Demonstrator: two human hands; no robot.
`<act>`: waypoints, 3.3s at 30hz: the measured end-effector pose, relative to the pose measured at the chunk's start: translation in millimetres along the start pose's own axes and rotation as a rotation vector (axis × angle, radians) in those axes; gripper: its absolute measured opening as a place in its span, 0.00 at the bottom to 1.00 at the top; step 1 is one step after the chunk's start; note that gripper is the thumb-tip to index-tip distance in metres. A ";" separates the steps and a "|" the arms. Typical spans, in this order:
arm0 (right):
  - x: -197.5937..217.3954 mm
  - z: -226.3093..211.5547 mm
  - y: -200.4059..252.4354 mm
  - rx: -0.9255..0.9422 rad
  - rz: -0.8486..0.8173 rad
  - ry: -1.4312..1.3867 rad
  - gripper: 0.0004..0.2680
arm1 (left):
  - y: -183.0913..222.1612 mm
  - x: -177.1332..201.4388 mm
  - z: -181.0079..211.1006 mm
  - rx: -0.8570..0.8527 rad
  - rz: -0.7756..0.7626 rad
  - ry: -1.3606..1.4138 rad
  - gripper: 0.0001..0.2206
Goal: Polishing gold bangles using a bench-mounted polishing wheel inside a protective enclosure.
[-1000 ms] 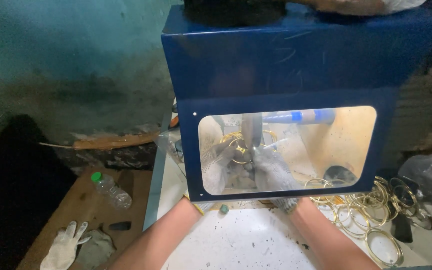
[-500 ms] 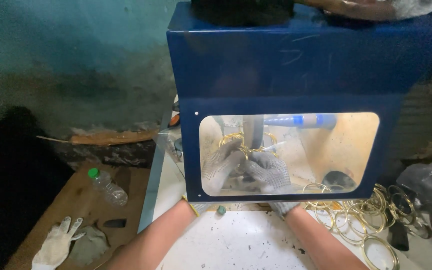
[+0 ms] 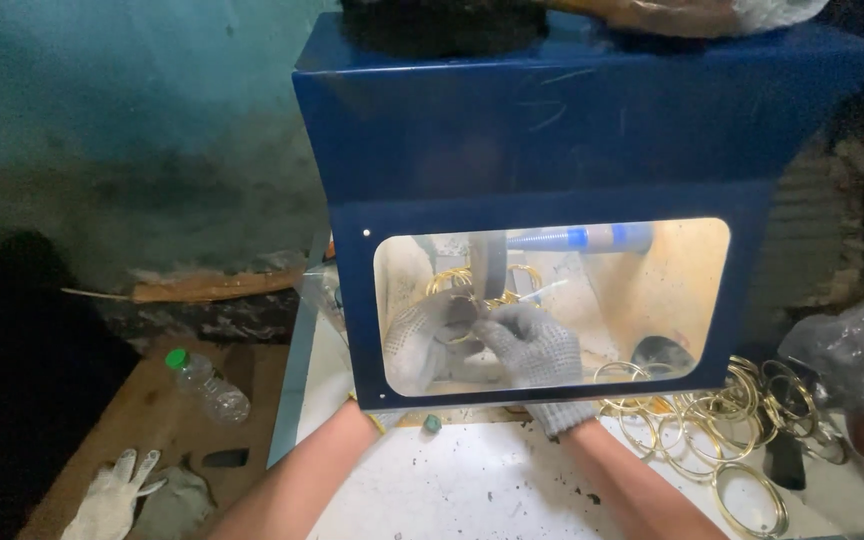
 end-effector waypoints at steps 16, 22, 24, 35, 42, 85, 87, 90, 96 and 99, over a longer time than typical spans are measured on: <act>4.3 6.9 -5.5 0.041 -0.022 -0.194 0.18 | 116.2 -145.7 71.7 0.001 -0.055 -0.036 0.27; 4.0 -10.2 -1.1 -0.049 -0.031 -0.279 0.19 | 132.5 -150.8 77.2 -0.001 -0.057 -0.025 0.27; -3.0 -9.3 -7.6 -0.069 -0.050 -0.265 0.20 | 134.5 -147.3 77.4 -0.004 -0.056 -0.016 0.27; -6.9 15.9 -15.9 0.186 -0.106 -0.370 0.12 | 145.8 -149.2 80.5 -0.023 -0.076 -0.027 0.26; -13.9 5.0 -11.3 0.172 -0.157 -0.293 0.13 | 165.5 -162.7 89.6 -0.010 -0.069 0.040 0.25; -32.5 58.0 -59.6 0.055 -0.277 -0.766 0.14 | 159.5 -154.1 98.4 0.004 0.073 -0.005 0.26; -24.2 32.5 -47.9 0.007 -0.272 -0.766 0.16 | 159.8 -156.7 97.9 0.005 0.072 -0.006 0.26; 2.8 -23.5 -5.1 -0.097 -0.265 -0.558 0.16 | 159.4 -157.5 96.5 0.009 0.077 -0.009 0.26; 12.6 -1.5 -6.8 0.030 -0.287 -0.435 0.14 | 166.7 -155.4 100.4 -0.028 0.111 -0.005 0.25; -8.5 11.8 -24.0 0.030 -0.237 -0.592 0.15 | 170.5 -160.1 101.7 -0.033 0.102 -0.006 0.25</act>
Point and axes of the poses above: each hand's wrist, its own y-axis away from the middle knuckle, its own x-axis out of the back of the hand, z = x × y, the point moved 2 cm from there along -y, towards the middle knuckle, and after that the axes turned 15 degrees about y, right-handed, at the moved point
